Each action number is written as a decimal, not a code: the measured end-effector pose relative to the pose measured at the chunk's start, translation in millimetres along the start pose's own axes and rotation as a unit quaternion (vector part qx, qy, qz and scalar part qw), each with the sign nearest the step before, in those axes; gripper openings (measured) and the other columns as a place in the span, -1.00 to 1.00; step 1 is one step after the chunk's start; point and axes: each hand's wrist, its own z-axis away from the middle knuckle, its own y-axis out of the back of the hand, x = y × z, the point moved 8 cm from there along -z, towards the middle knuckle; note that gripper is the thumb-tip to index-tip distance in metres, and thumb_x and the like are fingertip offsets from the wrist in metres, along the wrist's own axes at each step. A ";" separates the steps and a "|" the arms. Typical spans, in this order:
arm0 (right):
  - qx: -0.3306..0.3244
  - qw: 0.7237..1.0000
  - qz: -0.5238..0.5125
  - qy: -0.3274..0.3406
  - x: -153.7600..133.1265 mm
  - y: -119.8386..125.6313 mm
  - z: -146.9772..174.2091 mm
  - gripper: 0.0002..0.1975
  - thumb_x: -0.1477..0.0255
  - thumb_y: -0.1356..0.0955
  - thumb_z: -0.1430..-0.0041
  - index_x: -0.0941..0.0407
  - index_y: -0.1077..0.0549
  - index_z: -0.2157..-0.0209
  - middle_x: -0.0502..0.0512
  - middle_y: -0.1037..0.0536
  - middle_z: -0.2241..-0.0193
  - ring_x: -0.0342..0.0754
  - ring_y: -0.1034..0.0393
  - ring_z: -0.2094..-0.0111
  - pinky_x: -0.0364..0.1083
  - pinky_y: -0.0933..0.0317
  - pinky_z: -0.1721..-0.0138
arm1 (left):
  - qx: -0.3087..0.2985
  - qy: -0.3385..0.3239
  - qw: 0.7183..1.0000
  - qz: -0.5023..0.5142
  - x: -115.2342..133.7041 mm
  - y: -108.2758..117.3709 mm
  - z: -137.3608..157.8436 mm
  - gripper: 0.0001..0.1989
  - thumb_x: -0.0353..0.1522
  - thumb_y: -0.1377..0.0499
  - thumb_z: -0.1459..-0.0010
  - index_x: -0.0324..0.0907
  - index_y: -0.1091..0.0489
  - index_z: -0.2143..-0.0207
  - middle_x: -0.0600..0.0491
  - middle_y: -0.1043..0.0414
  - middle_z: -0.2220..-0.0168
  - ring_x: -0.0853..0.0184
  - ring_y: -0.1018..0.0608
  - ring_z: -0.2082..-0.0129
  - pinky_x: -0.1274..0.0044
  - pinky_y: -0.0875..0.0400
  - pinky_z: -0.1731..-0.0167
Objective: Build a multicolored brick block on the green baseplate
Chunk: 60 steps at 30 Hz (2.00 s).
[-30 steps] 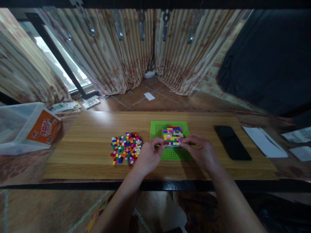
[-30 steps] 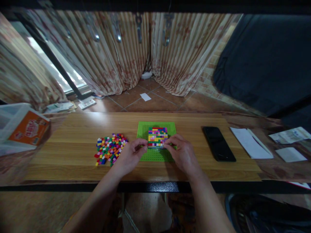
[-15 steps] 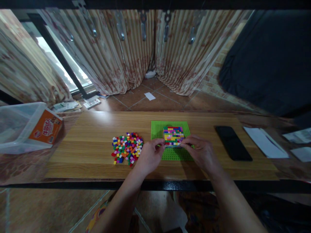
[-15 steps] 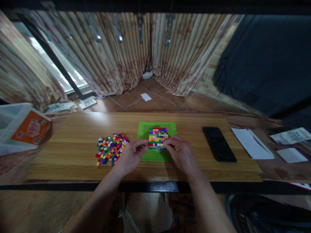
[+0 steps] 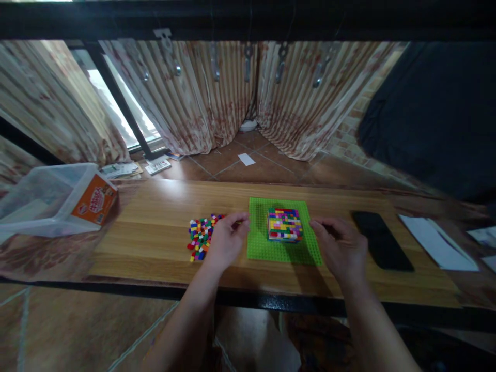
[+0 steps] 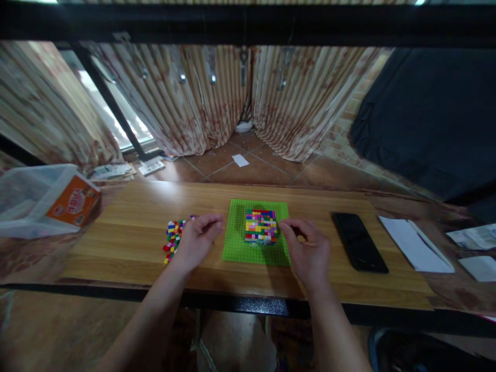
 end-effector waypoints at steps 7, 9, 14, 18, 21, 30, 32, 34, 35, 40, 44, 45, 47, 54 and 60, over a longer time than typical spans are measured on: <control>-0.191 0.977 -0.027 0.086 -56.7 -82.9 49.2 -0.85 0.36 -0.32 -0.23 0.04 -0.53 0.23 0.09 -0.56 0.24 -0.01 -0.46 0.19 -0.01 -0.35 0.14 | 0.184 0.039 0.972 0.138 5.2 65.8 -4.3 -0.76 -0.33 -0.30 0.08 -0.24 -0.51 0.32 0.08 -0.51 0.41 0.45 -0.50 0.45 0.60 -0.43 0.37; -0.234 0.968 -0.009 0.094 -63.2 -106.7 64.8 -0.78 0.37 -0.32 -0.21 0.03 -0.49 0.11 0.14 -0.53 0.14 0.04 -0.44 0.10 0.04 -0.34 0.07 | 0.212 0.034 0.965 0.150 7.7 78.8 -2.6 -0.76 -0.32 -0.30 0.08 -0.24 -0.50 0.32 0.09 -0.50 0.43 0.49 -0.48 0.50 0.62 -0.41 0.41; -0.268 0.957 0.021 0.105 -67.6 -140.3 79.9 -0.69 0.37 -0.31 -0.22 0.06 -0.41 0.00 0.18 -0.48 0.07 0.09 -0.39 0.02 0.11 -0.29 -0.04 | 0.233 0.044 0.957 0.165 8.3 95.5 1.9 -0.77 -0.32 -0.30 0.10 -0.25 -0.49 0.35 0.11 -0.49 0.46 0.52 -0.45 0.55 0.64 -0.36 0.46; -0.281 0.952 0.040 0.113 -72.6 -152.6 88.0 -0.66 0.30 -0.36 -0.18 0.04 -0.41 0.01 0.17 -0.47 0.08 0.12 -0.38 0.02 0.12 -0.30 -0.01 | 0.236 0.045 0.956 0.166 9.6 106.1 4.3 -0.77 -0.34 -0.29 0.10 -0.25 -0.49 0.34 0.11 -0.49 0.47 0.52 -0.45 0.55 0.64 -0.35 0.46; -0.301 0.944 0.041 0.130 -78.7 -160.9 100.0 -0.71 0.30 -0.36 -0.17 0.03 -0.45 0.06 0.16 -0.46 0.07 0.12 -0.37 0.03 0.10 -0.32 0.02 | 0.246 0.040 0.955 0.160 11.8 115.7 6.8 -0.79 -0.34 -0.28 0.09 -0.25 -0.49 0.34 0.10 -0.49 0.45 0.52 -0.45 0.53 0.64 -0.36 0.44; -0.274 0.946 0.055 0.168 -80.5 -177.6 97.6 -0.77 0.36 -0.32 -0.20 0.03 -0.51 0.12 0.19 -0.43 0.07 0.12 -0.36 0.05 0.10 -0.32 0.03 | 0.244 0.045 0.954 0.168 10.0 122.5 9.9 -0.81 -0.35 -0.28 0.09 -0.24 -0.49 0.36 0.10 -0.49 0.45 0.51 -0.45 0.52 0.61 -0.37 0.41; -0.268 0.947 0.067 0.165 -76.8 -181.1 92.7 -0.77 0.37 -0.31 -0.21 0.05 -0.51 0.13 0.19 -0.43 0.07 0.12 -0.36 0.05 0.10 -0.31 0.03 | 0.242 0.050 0.955 0.166 9.2 122.1 9.9 -0.81 -0.35 -0.28 0.09 -0.25 -0.49 0.36 0.10 -0.49 0.47 0.52 -0.45 0.53 0.63 -0.36 0.44; -0.257 0.950 0.075 0.162 -72.3 -182.6 87.1 -0.77 0.39 -0.29 -0.22 0.06 -0.52 0.14 0.19 -0.44 0.09 0.12 -0.36 0.06 0.10 -0.32 0.04 | 0.242 0.052 0.954 0.167 9.1 122.3 10.3 -0.82 -0.36 -0.27 0.09 -0.25 -0.49 0.37 0.10 -0.49 0.47 0.52 -0.45 0.54 0.64 -0.36 0.45; -0.250 0.952 0.078 0.159 -70.0 -182.6 84.0 -0.77 0.40 -0.27 -0.23 0.06 -0.53 0.15 0.19 -0.44 0.11 0.11 -0.37 0.07 0.09 -0.32 0.05 | 0.242 0.053 0.954 0.169 9.3 122.3 10.6 -0.82 -0.36 -0.27 0.09 -0.25 -0.49 0.37 0.11 -0.49 0.47 0.52 -0.45 0.54 0.64 -0.36 0.45; -0.241 0.954 0.085 0.157 -66.0 -183.1 73.3 -0.75 0.44 -0.24 -0.25 0.02 -0.55 0.21 0.15 -0.44 0.15 0.05 -0.39 0.15 0.04 -0.33 0.10 | 0.237 0.056 0.955 0.169 9.2 122.3 11.3 -0.82 -0.37 -0.28 0.09 -0.25 -0.50 0.37 0.10 -0.50 0.46 0.51 -0.46 0.52 0.63 -0.40 0.42; -0.269 0.943 0.102 0.167 -69.2 -186.8 73.1 -0.75 0.47 -0.25 -0.22 0.02 -0.55 0.19 0.15 -0.42 0.11 0.07 -0.36 0.10 0.04 -0.32 0.09 | 0.232 0.051 0.957 0.168 6.0 121.9 9.7 -0.82 -0.36 -0.28 0.09 -0.25 -0.50 0.37 0.10 -0.50 0.45 0.50 -0.47 0.51 0.62 -0.41 0.42; -0.275 0.941 0.107 0.166 -69.2 -187.3 73.0 -0.75 0.48 -0.26 -0.21 0.03 -0.55 0.21 0.15 -0.42 0.11 0.07 -0.36 0.10 0.04 -0.31 0.10 | 0.231 0.049 0.958 0.165 5.1 121.9 9.2 -0.82 -0.37 -0.28 0.10 -0.25 -0.50 0.37 0.11 -0.50 0.46 0.50 -0.47 0.51 0.62 -0.40 0.42; -0.286 0.937 0.118 0.162 -68.2 -187.5 72.3 -0.79 0.48 -0.26 -0.20 0.04 -0.54 0.26 0.14 -0.42 0.12 0.07 -0.36 0.12 0.03 -0.31 0.11 | 0.229 0.048 0.959 0.157 3.7 122.0 8.3 -0.81 -0.37 -0.29 0.10 -0.25 -0.50 0.36 0.11 -0.49 0.47 0.50 -0.46 0.54 0.63 -0.39 0.45; -0.300 0.931 0.147 0.147 -64.4 -186.8 69.8 -0.82 0.46 -0.27 -0.20 0.07 -0.52 0.28 0.14 -0.42 0.12 0.04 -0.35 0.12 -0.01 -0.27 0.08 | 0.229 0.045 0.961 0.146 3.2 120.0 7.5 -0.82 -0.38 -0.28 0.08 -0.26 -0.50 0.36 0.11 -0.50 0.47 0.50 -0.47 0.55 0.65 -0.37 0.48; -0.315 0.926 0.168 0.124 -67.6 -191.0 70.6 -0.82 0.43 -0.29 -0.20 0.07 -0.54 0.25 0.13 -0.43 0.10 0.05 -0.34 0.09 0.00 -0.23 0.03 | 0.219 0.053 0.963 0.146 1.9 115.4 6.8 -0.82 -0.38 -0.28 0.09 -0.26 -0.50 0.36 0.11 -0.50 0.50 0.49 -0.47 0.56 0.64 -0.36 0.50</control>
